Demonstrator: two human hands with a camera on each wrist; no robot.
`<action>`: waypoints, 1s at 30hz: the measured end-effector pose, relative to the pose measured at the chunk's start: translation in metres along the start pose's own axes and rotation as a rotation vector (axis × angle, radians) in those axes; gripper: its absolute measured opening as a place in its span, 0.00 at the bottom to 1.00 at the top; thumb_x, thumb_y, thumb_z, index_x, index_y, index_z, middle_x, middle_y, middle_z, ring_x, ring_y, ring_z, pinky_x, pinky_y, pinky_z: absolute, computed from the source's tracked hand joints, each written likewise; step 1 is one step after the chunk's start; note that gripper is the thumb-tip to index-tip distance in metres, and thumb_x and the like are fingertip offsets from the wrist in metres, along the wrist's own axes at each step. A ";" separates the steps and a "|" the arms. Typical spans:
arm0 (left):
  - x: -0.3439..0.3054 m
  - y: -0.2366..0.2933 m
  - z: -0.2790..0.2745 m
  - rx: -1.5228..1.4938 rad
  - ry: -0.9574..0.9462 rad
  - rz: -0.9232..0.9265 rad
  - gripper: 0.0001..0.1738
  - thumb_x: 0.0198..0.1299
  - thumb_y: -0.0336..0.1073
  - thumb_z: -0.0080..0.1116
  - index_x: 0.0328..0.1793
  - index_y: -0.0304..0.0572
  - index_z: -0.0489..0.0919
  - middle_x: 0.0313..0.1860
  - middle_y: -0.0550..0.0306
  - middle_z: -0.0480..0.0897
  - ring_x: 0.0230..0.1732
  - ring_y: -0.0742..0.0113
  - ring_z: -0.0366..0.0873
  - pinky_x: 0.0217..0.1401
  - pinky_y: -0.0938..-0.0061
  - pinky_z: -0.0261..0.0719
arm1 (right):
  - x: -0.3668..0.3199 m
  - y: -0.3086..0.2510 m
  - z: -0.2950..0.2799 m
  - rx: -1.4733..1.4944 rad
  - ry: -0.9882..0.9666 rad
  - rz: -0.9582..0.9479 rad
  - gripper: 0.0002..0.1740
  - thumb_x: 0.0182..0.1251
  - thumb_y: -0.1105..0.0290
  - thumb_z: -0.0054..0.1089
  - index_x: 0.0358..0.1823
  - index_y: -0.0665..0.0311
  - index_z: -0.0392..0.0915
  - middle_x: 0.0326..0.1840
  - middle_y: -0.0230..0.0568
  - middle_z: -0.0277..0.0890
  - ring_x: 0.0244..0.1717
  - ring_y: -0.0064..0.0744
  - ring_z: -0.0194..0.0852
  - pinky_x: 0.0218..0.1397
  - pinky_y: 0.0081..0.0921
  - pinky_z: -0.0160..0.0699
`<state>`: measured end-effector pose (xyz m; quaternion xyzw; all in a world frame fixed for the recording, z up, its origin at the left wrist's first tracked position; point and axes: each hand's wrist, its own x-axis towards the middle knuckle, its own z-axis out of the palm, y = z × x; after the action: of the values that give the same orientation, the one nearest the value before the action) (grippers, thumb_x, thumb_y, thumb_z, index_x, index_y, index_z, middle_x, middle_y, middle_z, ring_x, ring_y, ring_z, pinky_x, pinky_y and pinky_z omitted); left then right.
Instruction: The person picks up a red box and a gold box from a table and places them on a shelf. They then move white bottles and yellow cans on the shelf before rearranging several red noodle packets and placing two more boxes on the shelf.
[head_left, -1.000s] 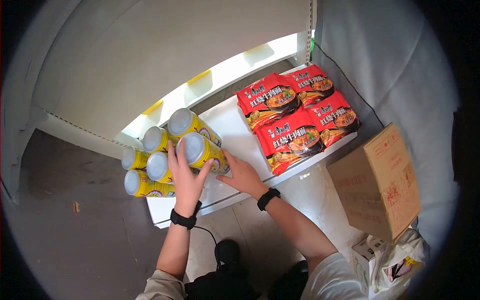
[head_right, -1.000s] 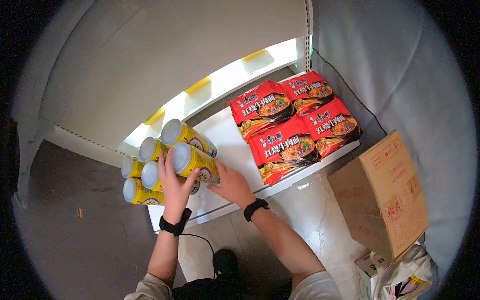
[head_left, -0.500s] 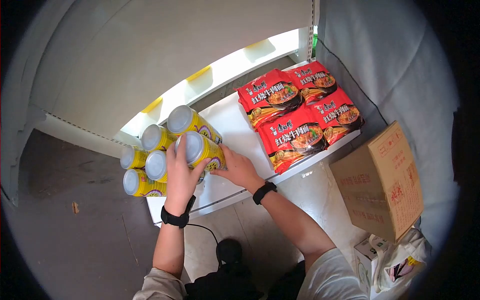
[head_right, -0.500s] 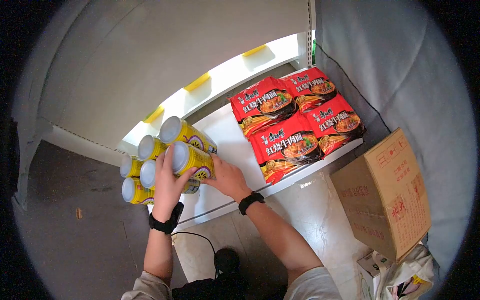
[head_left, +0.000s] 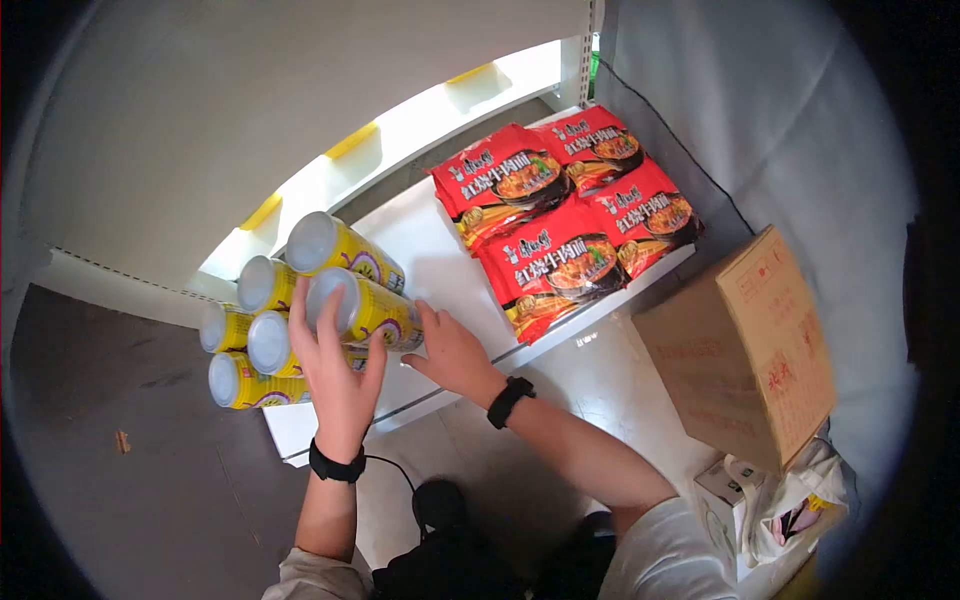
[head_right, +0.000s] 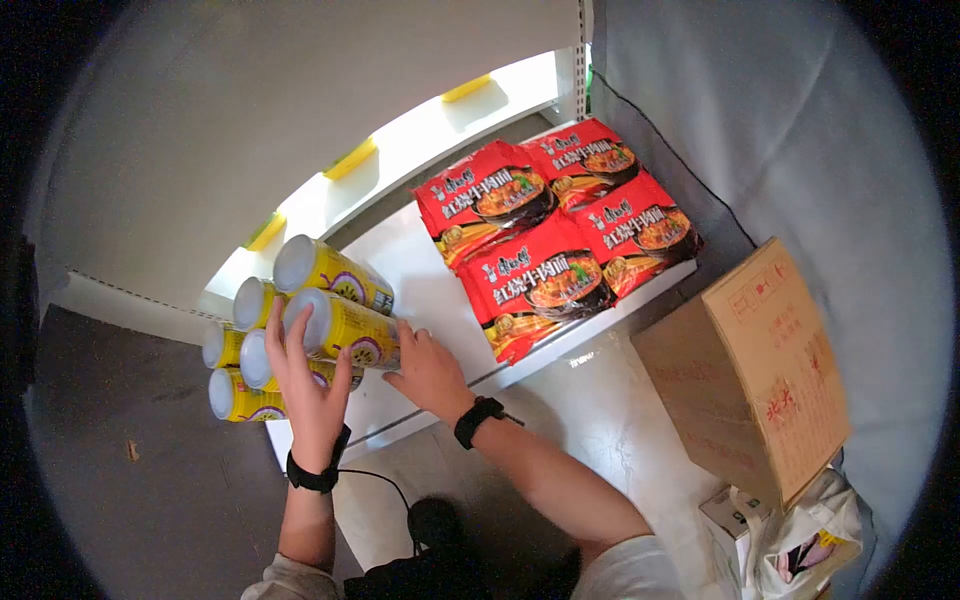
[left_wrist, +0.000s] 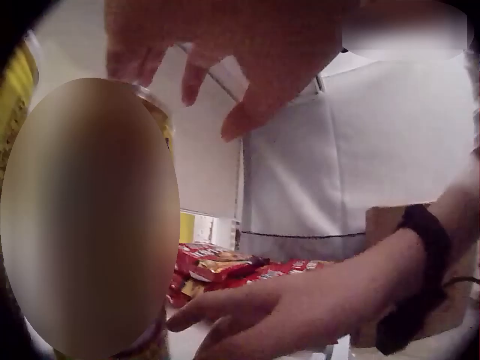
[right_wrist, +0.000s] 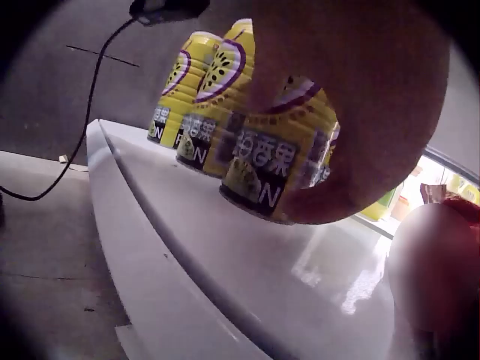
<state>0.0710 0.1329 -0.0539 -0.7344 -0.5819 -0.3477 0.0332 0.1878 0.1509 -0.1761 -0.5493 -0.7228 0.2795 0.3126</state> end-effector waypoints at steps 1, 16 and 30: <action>-0.007 0.003 0.001 -0.012 -0.010 -0.006 0.29 0.45 0.29 0.61 0.58 0.40 0.69 0.65 0.37 0.59 0.64 0.40 0.58 0.65 0.55 0.57 | -0.008 0.001 -0.009 -0.008 -0.006 0.014 0.37 0.54 0.53 0.61 0.59 0.68 0.59 0.40 0.55 0.75 0.40 0.50 0.75 0.43 0.39 0.73; -0.072 0.053 0.059 -0.458 -0.409 0.314 0.19 0.41 0.27 0.60 0.45 0.46 0.79 0.53 0.48 0.71 0.55 0.49 0.69 0.57 0.60 0.67 | -0.129 0.222 -0.079 0.787 0.062 0.989 0.14 0.63 0.63 0.48 0.42 0.67 0.71 0.32 0.41 0.76 0.28 0.31 0.75 0.30 0.26 0.75; -0.081 0.071 0.062 -0.514 -0.569 0.347 0.16 0.45 0.28 0.60 0.44 0.47 0.79 0.56 0.49 0.69 0.57 0.50 0.68 0.58 0.61 0.68 | -0.086 0.253 -0.053 0.699 0.339 0.998 0.27 0.60 0.66 0.52 0.59 0.66 0.57 0.26 0.45 0.76 0.24 0.37 0.75 0.28 0.35 0.77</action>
<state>0.1563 0.0706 -0.1197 -0.8727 -0.3297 -0.2541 -0.2551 0.4024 0.1316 -0.3430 -0.7223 -0.1859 0.5205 0.4158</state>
